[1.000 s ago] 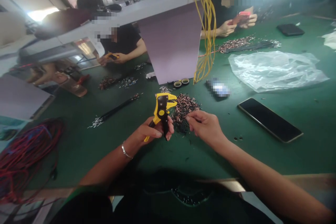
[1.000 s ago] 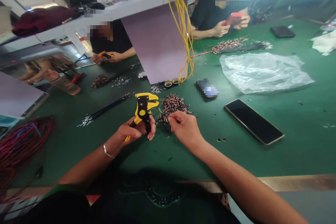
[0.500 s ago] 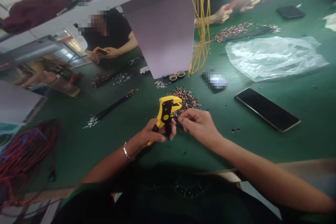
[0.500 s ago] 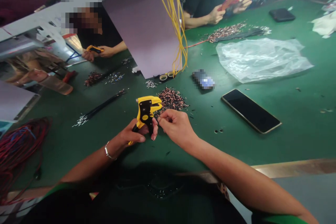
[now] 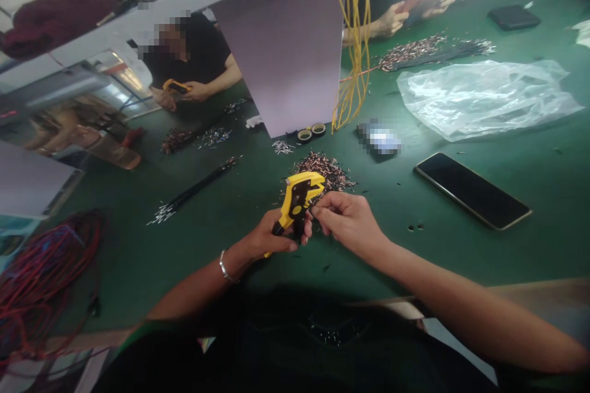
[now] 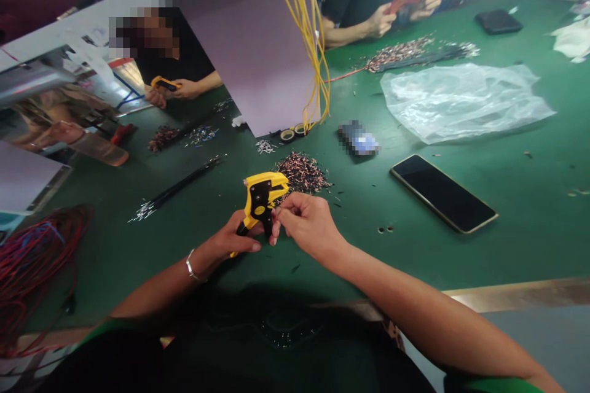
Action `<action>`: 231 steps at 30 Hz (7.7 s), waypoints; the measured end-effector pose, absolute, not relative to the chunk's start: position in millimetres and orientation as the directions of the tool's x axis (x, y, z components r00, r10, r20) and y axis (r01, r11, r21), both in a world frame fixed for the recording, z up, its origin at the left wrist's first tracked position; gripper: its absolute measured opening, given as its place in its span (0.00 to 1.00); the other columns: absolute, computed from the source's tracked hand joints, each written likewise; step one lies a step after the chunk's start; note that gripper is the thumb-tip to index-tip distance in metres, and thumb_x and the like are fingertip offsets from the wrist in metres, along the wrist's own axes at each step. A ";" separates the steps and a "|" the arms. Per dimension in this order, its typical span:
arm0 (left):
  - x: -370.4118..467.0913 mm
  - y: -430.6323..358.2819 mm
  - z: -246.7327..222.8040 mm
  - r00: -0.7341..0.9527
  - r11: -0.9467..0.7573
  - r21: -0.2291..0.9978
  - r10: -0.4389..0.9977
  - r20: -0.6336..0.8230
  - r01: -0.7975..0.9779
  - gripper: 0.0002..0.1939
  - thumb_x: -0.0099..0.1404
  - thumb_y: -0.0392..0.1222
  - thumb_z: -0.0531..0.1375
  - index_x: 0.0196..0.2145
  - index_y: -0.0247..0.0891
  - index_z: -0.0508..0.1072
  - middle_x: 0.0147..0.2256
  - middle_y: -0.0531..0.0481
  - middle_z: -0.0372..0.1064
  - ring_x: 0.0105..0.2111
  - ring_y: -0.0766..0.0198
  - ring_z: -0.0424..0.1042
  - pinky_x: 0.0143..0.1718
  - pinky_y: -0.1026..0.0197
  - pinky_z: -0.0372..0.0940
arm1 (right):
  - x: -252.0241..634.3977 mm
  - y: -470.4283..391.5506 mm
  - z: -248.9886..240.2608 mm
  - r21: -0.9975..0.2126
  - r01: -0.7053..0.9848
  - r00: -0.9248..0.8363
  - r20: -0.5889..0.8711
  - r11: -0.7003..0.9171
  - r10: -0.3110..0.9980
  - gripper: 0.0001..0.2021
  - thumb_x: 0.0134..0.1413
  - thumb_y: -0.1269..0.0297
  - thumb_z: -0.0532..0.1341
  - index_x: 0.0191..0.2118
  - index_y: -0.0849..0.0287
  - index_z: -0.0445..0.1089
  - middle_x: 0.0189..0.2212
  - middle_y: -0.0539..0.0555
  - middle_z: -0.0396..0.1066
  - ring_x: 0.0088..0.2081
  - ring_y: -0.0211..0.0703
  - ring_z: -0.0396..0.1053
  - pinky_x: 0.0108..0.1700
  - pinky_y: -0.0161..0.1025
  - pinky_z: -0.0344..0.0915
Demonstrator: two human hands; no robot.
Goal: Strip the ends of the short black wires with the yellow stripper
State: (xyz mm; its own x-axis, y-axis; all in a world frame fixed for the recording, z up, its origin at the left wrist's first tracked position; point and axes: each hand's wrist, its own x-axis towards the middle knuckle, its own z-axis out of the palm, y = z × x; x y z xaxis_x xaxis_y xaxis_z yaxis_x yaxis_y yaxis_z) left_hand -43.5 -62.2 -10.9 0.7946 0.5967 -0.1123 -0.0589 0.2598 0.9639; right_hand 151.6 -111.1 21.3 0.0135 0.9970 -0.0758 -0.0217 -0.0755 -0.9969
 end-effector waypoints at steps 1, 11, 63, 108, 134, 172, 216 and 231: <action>-43.8 -62.4 -11.7 0.793 0.252 0.966 0.598 -0.112 -0.053 0.25 0.50 0.37 0.70 0.46 0.34 0.72 0.38 0.42 0.71 0.35 0.59 0.70 0.39 0.54 0.65 | 151.5 -111.0 21.3 -0.996 -0.021 0.018 -0.084 -0.084 0.996 0.08 0.47 0.66 0.58 0.20 0.57 0.66 0.11 0.46 0.66 0.16 0.31 0.58 0.20 0.31 0.55; -44.4 -62.5 -14.5 0.780 0.123 0.992 0.619 -0.092 0.019 0.22 0.53 0.39 0.69 0.45 0.33 0.72 0.39 0.42 0.71 0.35 0.59 0.71 0.38 0.56 0.67 | 151.8 -108.1 23.3 -0.989 -0.053 0.014 -0.140 -0.139 0.990 0.08 0.44 0.68 0.57 0.18 0.56 0.64 0.10 0.44 0.63 0.13 0.29 0.54 0.16 0.30 0.51; -49.1 -53.5 -12.1 0.764 0.476 0.863 0.616 -0.190 -0.169 0.18 0.50 0.37 0.65 0.40 0.32 0.71 0.25 0.51 0.65 0.21 0.66 0.64 0.22 0.61 0.62 | 168.4 -92.2 -6.9 -0.970 -0.174 -0.033 -0.166 -0.169 0.986 0.09 0.49 0.58 0.65 0.31 0.60 0.76 0.11 0.44 0.65 0.11 0.29 0.54 0.14 0.31 0.49; -59.2 -44.2 -10.6 0.916 0.598 0.800 0.345 -0.204 -0.047 0.26 0.44 0.43 0.67 0.43 0.31 0.74 0.28 0.46 0.67 0.25 0.59 0.67 0.27 0.55 0.65 | 171.2 -95.1 2.7 -0.974 -0.199 0.013 -0.112 -0.107 0.994 0.09 0.48 0.60 0.65 0.29 0.58 0.67 0.15 0.47 0.69 0.13 0.32 0.61 0.17 0.34 0.58; -55.8 -45.3 -9.5 0.929 0.631 0.775 0.311 -0.201 -0.044 0.25 0.44 0.43 0.68 0.41 0.32 0.74 0.27 0.46 0.67 0.24 0.61 0.67 0.26 0.56 0.65 | 164.8 -99.3 -0.5 -0.954 -0.298 0.034 -0.045 -0.033 0.998 0.09 0.47 0.60 0.67 0.30 0.57 0.68 0.20 0.49 0.74 0.16 0.33 0.65 0.21 0.36 0.63; -59.2 -49.5 -14.5 0.914 0.611 0.783 0.374 -0.158 -0.115 0.19 0.48 0.38 0.68 0.39 0.31 0.75 0.25 0.47 0.68 0.22 0.63 0.68 0.24 0.58 0.66 | 167.8 -96.9 -0.6 -0.947 -0.317 -0.031 -0.044 -0.052 0.999 0.07 0.46 0.63 0.67 0.29 0.58 0.69 0.17 0.48 0.73 0.16 0.33 0.64 0.20 0.35 0.61; -55.2 -58.6 -4.4 0.798 0.522 0.830 0.576 -0.176 -0.194 0.13 0.50 0.35 0.65 0.36 0.32 0.72 0.23 0.52 0.65 0.17 0.70 0.62 0.17 0.65 0.62 | 179.9 -85.1 -6.2 -0.946 -0.313 -0.064 -0.063 -0.080 0.996 0.10 0.44 0.59 0.69 0.27 0.58 0.69 0.17 0.49 0.73 0.16 0.35 0.66 0.19 0.36 0.61; -43.8 -56.4 -4.9 0.544 0.196 0.972 0.834 -0.094 -0.132 0.20 0.51 0.37 0.71 0.40 0.33 0.69 0.31 0.49 0.71 0.25 0.66 0.70 0.27 0.59 0.68 | 163.7 -97.5 -10.8 -0.977 -0.088 -0.265 -0.167 -0.196 0.950 0.07 0.44 0.64 0.67 0.26 0.59 0.70 0.14 0.48 0.71 0.14 0.34 0.64 0.18 0.34 0.60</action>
State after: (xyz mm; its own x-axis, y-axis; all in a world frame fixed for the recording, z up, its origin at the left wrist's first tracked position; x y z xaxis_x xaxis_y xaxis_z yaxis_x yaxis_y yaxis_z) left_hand -43.8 -56.4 -4.9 0.5436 0.8340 -0.0942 -0.1315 0.1955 0.9718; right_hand 163.7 -97.5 -10.8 -0.2648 0.9497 -0.1673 -0.0877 -0.1965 -0.9766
